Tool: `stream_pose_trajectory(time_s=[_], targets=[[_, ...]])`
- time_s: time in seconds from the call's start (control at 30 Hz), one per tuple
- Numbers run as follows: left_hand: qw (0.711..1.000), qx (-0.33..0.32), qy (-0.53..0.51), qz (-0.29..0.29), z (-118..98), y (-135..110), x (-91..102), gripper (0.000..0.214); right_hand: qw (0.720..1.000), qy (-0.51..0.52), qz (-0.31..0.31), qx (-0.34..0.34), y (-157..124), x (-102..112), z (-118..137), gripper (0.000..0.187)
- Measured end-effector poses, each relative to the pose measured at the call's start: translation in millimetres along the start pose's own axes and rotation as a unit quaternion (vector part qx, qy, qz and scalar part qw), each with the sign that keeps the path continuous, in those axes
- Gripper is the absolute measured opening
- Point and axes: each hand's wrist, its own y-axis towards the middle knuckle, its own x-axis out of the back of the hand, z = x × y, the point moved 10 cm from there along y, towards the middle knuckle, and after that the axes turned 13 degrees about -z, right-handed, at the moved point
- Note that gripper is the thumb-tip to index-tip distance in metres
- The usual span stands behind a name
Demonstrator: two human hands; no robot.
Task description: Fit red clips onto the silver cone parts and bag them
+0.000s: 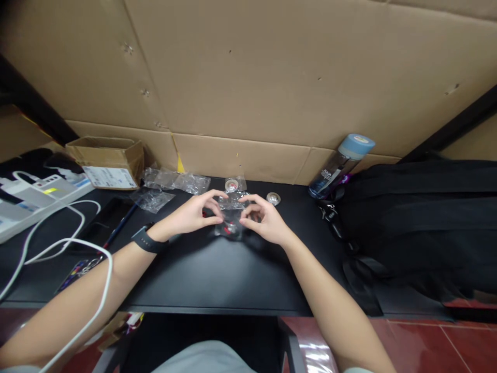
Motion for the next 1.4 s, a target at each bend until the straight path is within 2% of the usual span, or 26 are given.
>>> stream_pose_trajectory(time_s=[0.13, 0.27, 0.4, 0.57, 0.7, 0.77, 0.93, 1.1, 1.23, 1.4], targets=[[0.996, -0.02, -0.036, -0.079, -12, 3, 10.7, 0.046, 0.998, 0.05, -0.023, -0.002, 0, 11, 9, 0.048], [0.993, -0.046, -0.04, -0.104, -23, 0, 7.7, 0.036, 0.996, 0.088, -0.019, -0.027, 1, 16, 6, 0.052], [0.993, -0.03, -0.054, -0.104, -21, 0, 1.7, 0.036, 0.996, 0.077, -0.035, -0.04, 4, 22, 3, 0.049], [0.991, 0.019, -0.074, -0.105, -2, 2, 1.0, 0.04, 0.997, 0.034, -0.042, -0.06, 6, 24, -8, 0.051], [0.99, 0.091, -0.096, -0.052, 21, 0, -12.1, 0.048, 0.996, 0.014, -0.03, -0.084, 6, 22, -21, 0.052], [0.99, 0.106, -0.083, -0.04, 27, -2, -16.0, 0.047, 0.995, 0.0, -0.032, -0.091, 7, 22, -27, 0.051], [0.994, 0.089, -0.01, -0.065, 24, -3, -10.6, 0.045, 0.996, -0.046, -0.032, -0.069, 7, 15, -33, 0.045], [0.994, 0.073, 0.048, -0.059, 20, -2, -8.6, 0.046, 0.996, -0.074, -0.023, -0.043, 6, 4, -40, 0.066], [0.992, 0.072, 0.091, -0.059, 21, -1, -5.7, 0.048, 0.994, -0.088, -0.04, -0.041, 7, 5, -47, 0.064], [0.988, 0.067, 0.126, -0.053, 22, 0, -4.3, 0.053, 0.995, -0.076, -0.04, -0.056, 9, 11, -49, 0.073]])
